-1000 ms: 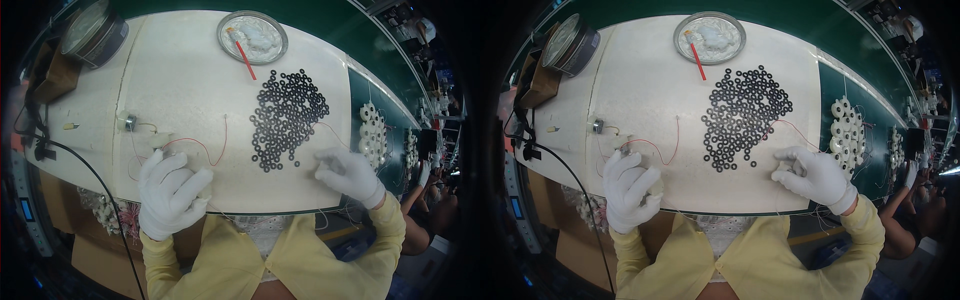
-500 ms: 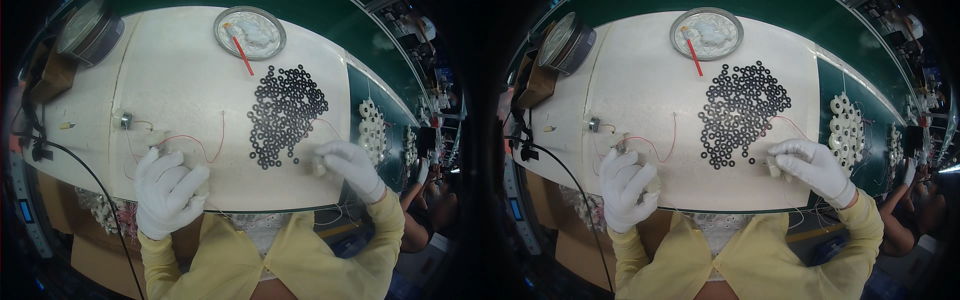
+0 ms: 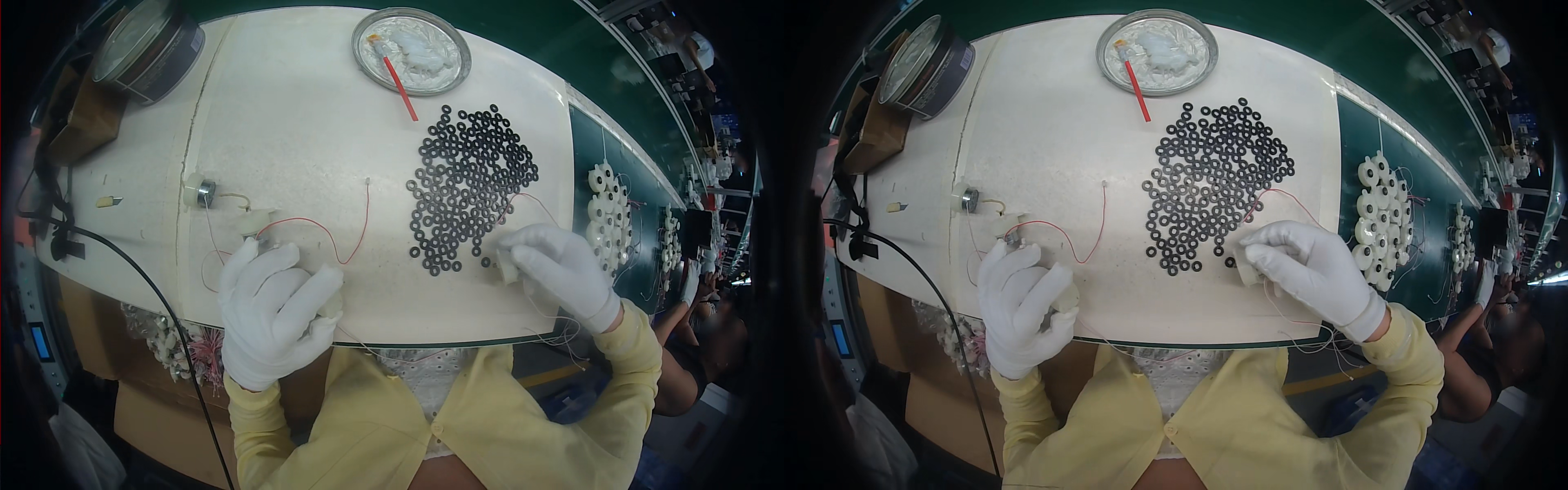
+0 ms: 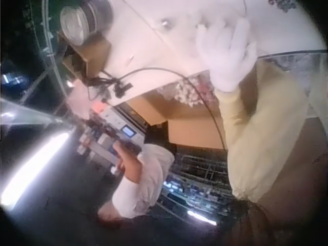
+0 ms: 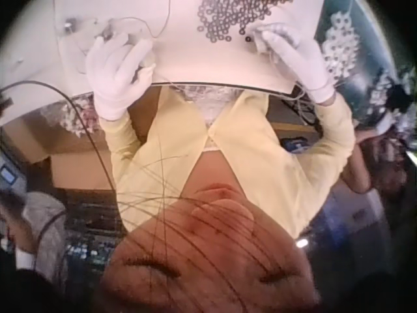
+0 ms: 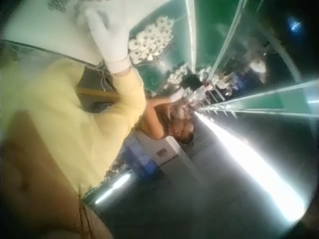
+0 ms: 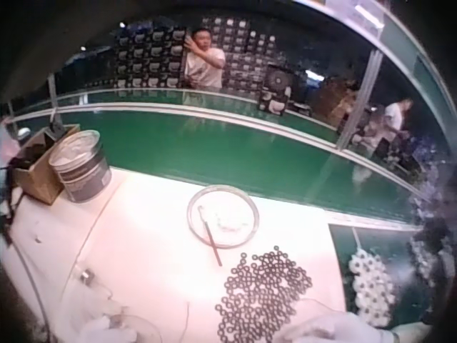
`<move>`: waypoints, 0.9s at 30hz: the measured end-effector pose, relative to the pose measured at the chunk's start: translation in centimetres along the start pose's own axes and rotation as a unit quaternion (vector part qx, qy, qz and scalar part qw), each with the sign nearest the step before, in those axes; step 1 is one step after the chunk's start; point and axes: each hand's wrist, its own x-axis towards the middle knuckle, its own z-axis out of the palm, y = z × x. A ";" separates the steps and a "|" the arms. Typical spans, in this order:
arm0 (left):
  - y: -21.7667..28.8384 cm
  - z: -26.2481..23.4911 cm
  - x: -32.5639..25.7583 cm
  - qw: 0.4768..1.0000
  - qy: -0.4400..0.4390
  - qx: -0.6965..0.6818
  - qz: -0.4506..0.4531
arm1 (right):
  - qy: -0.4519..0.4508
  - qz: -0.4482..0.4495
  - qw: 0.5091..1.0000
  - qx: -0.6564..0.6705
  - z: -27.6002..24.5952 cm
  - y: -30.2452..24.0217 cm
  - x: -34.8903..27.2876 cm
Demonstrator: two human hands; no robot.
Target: The person assembles small white cylindrical electronic components by inserting wires and securing them with black washers. They then use a red-handled brush to apply a white substance from a metal dish onto the components, which are arranged on a green workbench.
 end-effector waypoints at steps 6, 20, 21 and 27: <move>0.0 -0.1 0.2 1.000 -0.001 -0.006 0.002 | 0.093 -0.309 0.883 -0.342 1.2 2.2 0.9; 0.0 0.0 0.1 1.000 0.004 0.002 -0.001 | 0.098 -0.361 0.666 -0.645 2.8 0.2 -0.4; 0.0 0.1 0.1 1.000 0.005 0.002 0.000 | 0.093 -0.358 0.657 -0.657 2.9 0.1 -0.4; 0.1 0.1 0.1 1.000 0.014 0.008 0.005 | 0.073 -0.317 0.713 -0.621 2.8 -0.1 0.2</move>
